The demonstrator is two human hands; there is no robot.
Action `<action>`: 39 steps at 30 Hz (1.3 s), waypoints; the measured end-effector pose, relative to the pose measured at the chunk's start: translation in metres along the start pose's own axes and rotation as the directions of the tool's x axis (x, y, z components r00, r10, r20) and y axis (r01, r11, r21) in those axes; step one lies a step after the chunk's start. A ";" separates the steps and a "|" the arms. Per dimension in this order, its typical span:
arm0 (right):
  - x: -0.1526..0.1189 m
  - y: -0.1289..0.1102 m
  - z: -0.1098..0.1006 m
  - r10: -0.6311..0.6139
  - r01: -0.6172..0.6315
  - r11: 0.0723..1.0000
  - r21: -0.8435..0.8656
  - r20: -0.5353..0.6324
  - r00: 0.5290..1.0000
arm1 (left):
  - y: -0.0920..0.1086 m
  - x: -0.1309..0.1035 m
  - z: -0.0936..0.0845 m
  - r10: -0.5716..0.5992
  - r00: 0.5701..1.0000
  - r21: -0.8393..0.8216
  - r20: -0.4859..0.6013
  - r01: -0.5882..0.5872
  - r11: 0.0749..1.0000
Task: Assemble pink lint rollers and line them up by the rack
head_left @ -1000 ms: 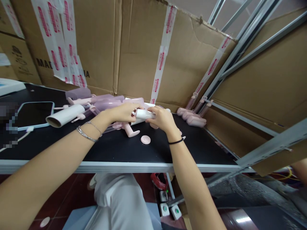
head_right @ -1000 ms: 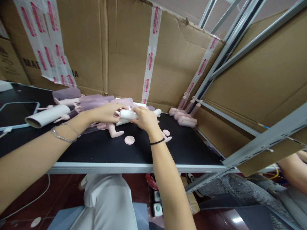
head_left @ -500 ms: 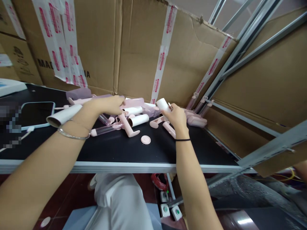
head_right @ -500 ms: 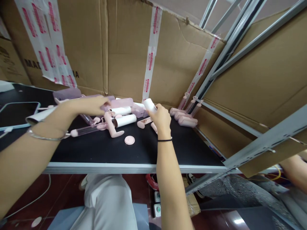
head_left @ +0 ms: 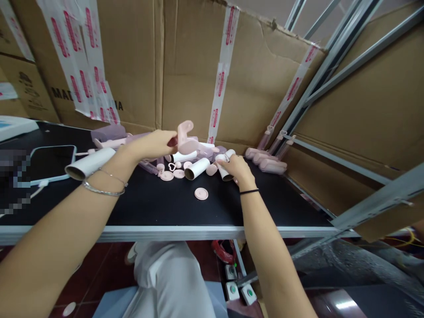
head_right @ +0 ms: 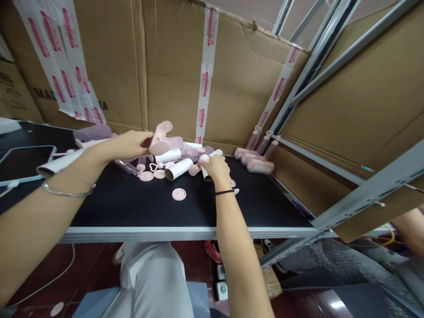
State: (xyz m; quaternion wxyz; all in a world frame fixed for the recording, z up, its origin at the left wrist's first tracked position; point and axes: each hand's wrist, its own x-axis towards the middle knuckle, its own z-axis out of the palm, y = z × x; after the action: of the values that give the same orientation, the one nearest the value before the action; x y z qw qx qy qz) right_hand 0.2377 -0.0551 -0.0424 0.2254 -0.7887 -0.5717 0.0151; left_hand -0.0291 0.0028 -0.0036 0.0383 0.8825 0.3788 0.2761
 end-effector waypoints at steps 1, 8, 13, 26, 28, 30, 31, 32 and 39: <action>0.000 -0.002 -0.001 -0.007 0.011 0.999 0.041 -0.091 0.996 | 0.004 0.001 0.001 -0.007 0.999 -0.042 -0.039 0.006 0.999; -0.021 -0.032 -0.010 -0.503 0.578 0.787 0.217 -0.318 0.804 | 0.012 0.006 0.037 0.050 0.968 -0.168 -0.246 -0.093 0.981; -0.038 -0.046 -0.008 -0.647 0.666 0.735 0.126 -0.161 0.745 | 0.005 0.007 0.047 0.053 0.960 -0.123 -0.275 -0.090 0.988; -0.040 -0.048 -0.004 -0.660 0.651 0.750 -0.121 -0.067 0.748 | -0.001 0.010 0.071 0.226 0.951 -0.064 -0.210 -0.244 0.968; -0.041 -0.048 -0.004 -0.667 0.657 0.743 -0.129 -0.068 0.742 | -0.002 0.011 0.070 0.212 0.957 -0.057 -0.198 -0.227 0.972; -0.040 -0.048 -0.003 -0.668 0.656 0.742 -0.139 -0.064 0.742 | -0.002 0.010 0.070 0.204 0.962 -0.041 -0.183 -0.215 0.976; -0.040 -0.048 -0.003 -0.667 0.655 0.742 -0.144 -0.058 0.743 | -0.001 0.010 0.070 0.197 0.965 -0.031 -0.173 -0.205 0.978; -0.040 -0.048 -0.003 -0.665 0.652 0.743 -0.150 -0.054 0.745 | -0.001 0.010 0.069 0.189 0.969 -0.023 -0.161 -0.195 0.981; -0.041 -0.047 -0.005 -0.648 0.629 0.755 -0.186 -0.061 0.759 | 0.000 0.009 0.068 0.151 0.979 0.010 -0.134 -0.151 0.988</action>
State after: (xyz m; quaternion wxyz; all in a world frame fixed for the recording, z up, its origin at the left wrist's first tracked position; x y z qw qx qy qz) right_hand 0.1825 -0.0825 -0.0300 0.1898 -0.5601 -0.7913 -0.1549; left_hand 0.0113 0.0183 -0.0570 -0.0080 0.8882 0.3122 0.3370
